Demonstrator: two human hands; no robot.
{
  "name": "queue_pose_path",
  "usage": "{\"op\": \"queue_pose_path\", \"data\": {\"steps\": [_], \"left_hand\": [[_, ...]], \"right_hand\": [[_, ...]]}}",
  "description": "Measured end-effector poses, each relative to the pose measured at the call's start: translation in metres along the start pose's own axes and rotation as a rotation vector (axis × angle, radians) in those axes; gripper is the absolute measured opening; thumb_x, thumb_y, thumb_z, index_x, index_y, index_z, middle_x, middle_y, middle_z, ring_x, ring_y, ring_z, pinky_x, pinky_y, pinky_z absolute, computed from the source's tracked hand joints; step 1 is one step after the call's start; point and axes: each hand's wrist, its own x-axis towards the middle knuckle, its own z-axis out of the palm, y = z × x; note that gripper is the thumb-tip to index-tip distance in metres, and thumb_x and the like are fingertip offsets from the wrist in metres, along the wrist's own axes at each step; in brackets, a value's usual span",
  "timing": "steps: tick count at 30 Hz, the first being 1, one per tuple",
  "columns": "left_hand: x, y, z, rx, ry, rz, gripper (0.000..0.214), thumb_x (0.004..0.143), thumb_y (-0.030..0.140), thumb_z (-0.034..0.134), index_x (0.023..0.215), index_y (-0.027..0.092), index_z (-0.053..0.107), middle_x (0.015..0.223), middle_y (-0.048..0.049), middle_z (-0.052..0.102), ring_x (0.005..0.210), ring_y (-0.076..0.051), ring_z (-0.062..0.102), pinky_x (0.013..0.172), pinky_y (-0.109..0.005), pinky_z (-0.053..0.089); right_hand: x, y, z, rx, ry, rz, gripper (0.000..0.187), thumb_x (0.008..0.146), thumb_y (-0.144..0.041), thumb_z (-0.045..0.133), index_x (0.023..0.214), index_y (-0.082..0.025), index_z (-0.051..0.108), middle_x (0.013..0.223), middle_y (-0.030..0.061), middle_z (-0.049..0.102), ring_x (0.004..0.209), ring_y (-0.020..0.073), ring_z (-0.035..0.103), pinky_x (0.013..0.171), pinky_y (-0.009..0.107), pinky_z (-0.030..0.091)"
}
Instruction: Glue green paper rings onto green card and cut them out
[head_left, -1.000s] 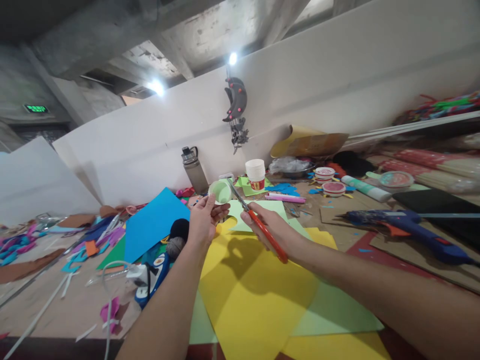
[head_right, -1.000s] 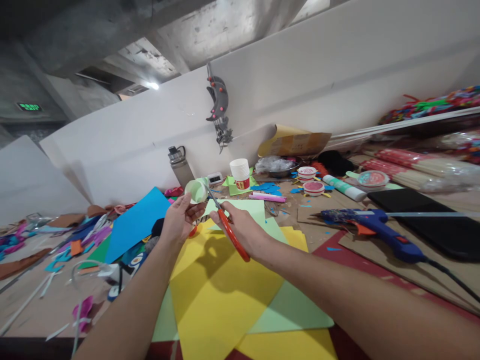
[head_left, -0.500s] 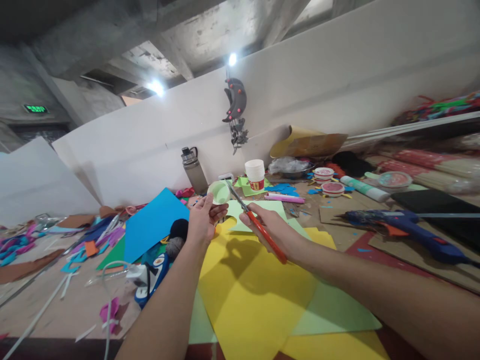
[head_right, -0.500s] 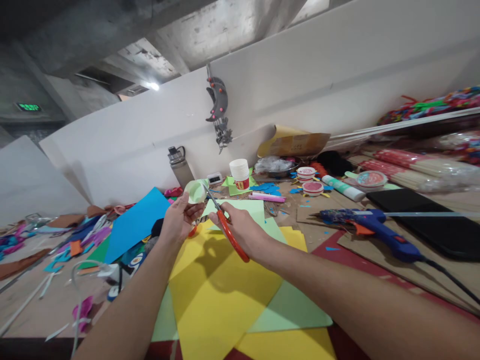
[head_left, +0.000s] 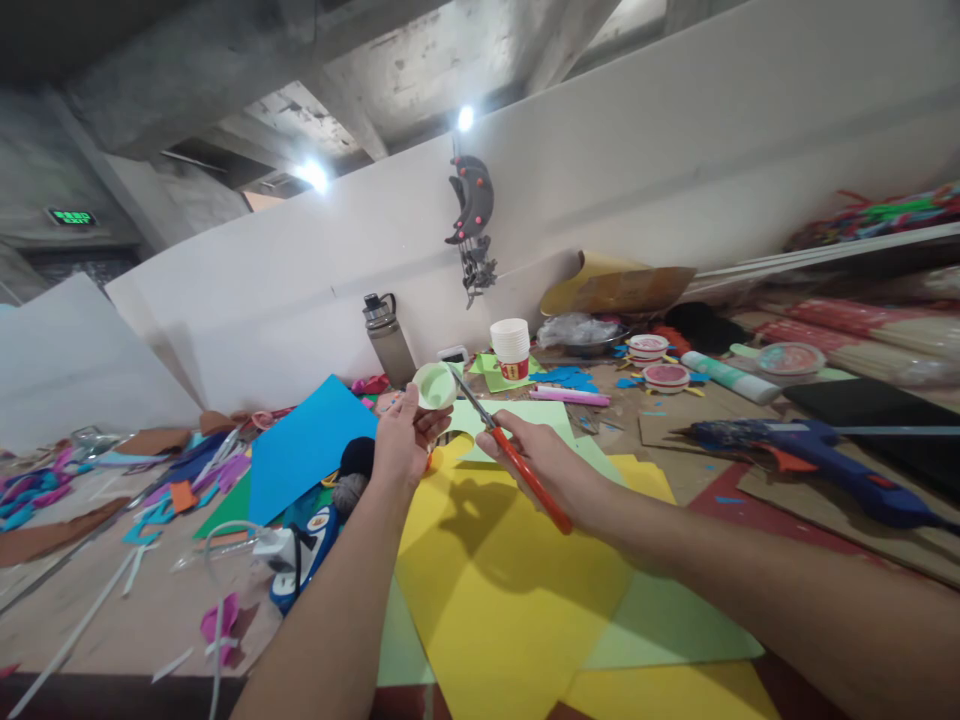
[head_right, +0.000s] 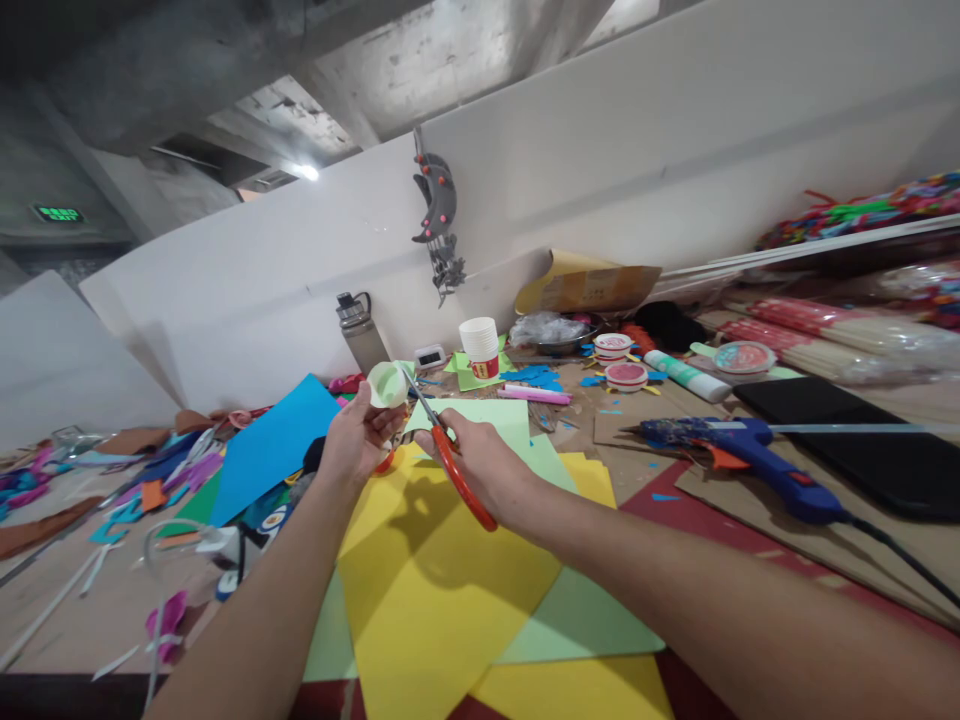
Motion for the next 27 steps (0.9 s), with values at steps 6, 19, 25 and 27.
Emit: {"op": "queue_pose_path", "data": {"steps": [6, 19, 25, 27], "left_hand": [[0.0023, -0.0017, -0.0014, -0.043, 0.005, 0.002, 0.028, 0.08, 0.038, 0.067, 0.086, 0.011, 0.063, 0.073, -0.0071, 0.071, 0.058, -0.013, 0.068, 0.061, -0.023, 0.057], [0.0029, 0.0022, -0.001, -0.096, 0.073, 0.006, 0.021, 0.085, 0.031, 0.063, 0.092, 0.011, 0.064, 0.078, -0.006, 0.072, 0.06, -0.013, 0.068, 0.062, -0.025, 0.058], [0.0014, 0.0009, 0.0002, -0.127, 0.062, 0.031, 0.023, 0.084, 0.034, 0.063, 0.091, 0.012, 0.065, 0.077, -0.0055, 0.072, 0.059, -0.013, 0.067, 0.059, -0.024, 0.058], [0.0004, -0.0016, 0.0013, -0.133, 0.006, 0.028, 0.026, 0.082, 0.036, 0.066, 0.093, 0.013, 0.065, 0.08, -0.0058, 0.072, 0.065, -0.015, 0.07, 0.061, -0.026, 0.059]], "right_hand": [[0.0004, 0.0027, 0.0032, -0.014, 0.015, -0.005, 0.033, 0.083, -0.055, 0.049, 0.083, -0.022, 0.054, 0.055, -0.0054, 0.047, 0.052, 0.0122, 0.043, 0.049, 0.023, 0.03], [0.0017, 0.0051, 0.0033, -0.09, -0.021, -0.017, 0.031, 0.084, -0.054, 0.051, 0.082, -0.023, 0.053, 0.057, -0.0032, 0.052, 0.055, 0.0145, 0.048, 0.053, 0.024, 0.035], [0.0019, 0.0073, 0.0071, -0.093, -0.012, -0.004, 0.031, 0.084, -0.055, 0.05, 0.084, -0.023, 0.053, 0.061, -0.002, 0.054, 0.056, 0.0148, 0.049, 0.053, 0.024, 0.035], [0.0006, 0.0065, 0.0067, -0.085, -0.021, -0.015, 0.032, 0.085, -0.055, 0.048, 0.086, -0.024, 0.053, 0.061, -0.0026, 0.053, 0.056, 0.0144, 0.048, 0.053, 0.024, 0.035]]}}
